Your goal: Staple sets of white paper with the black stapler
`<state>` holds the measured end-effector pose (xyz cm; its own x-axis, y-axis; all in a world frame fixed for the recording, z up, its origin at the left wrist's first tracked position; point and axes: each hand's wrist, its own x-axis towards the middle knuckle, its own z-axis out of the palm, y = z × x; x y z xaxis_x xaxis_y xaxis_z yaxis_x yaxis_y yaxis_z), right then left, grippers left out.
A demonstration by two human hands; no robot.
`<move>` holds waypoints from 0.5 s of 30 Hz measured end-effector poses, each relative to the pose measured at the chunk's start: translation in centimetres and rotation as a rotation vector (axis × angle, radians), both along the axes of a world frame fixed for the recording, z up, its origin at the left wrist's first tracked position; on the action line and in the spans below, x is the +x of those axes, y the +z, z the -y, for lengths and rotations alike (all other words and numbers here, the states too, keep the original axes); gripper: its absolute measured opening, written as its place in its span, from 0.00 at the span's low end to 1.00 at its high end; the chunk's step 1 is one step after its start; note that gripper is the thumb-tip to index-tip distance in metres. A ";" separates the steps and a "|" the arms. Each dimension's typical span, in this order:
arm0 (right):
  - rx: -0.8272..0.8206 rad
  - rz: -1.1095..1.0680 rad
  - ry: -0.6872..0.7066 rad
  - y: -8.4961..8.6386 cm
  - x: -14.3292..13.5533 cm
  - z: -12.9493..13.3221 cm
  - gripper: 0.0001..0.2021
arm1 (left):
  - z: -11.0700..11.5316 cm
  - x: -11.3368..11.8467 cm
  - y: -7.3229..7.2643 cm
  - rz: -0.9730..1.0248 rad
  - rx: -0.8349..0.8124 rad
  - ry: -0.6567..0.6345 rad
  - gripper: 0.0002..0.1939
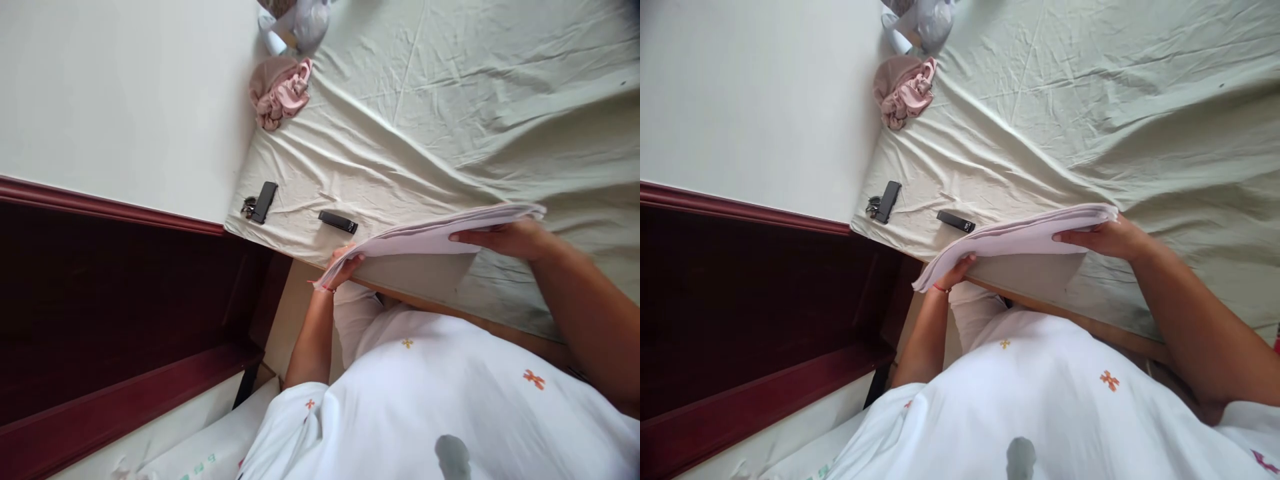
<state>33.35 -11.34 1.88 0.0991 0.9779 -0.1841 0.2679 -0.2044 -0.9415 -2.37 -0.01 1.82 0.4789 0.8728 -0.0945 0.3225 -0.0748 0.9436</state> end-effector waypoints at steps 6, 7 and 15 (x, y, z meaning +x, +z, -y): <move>0.091 -0.198 -0.140 -0.3 -1.0 0.0 0.25 | -0.3 -0.1 -1.8 0.063 0.041 0.222 0.15; 0.104 -0.201 -0.157 -0.2 -1.0 0.1 0.24 | -0.3 -0.2 -1.9 0.068 0.053 0.210 0.15; 0.044 -0.123 -0.032 -0.5 0.4 0.4 0.20 | -0.7 0.4 -0.3 0.030 0.030 -0.126 0.11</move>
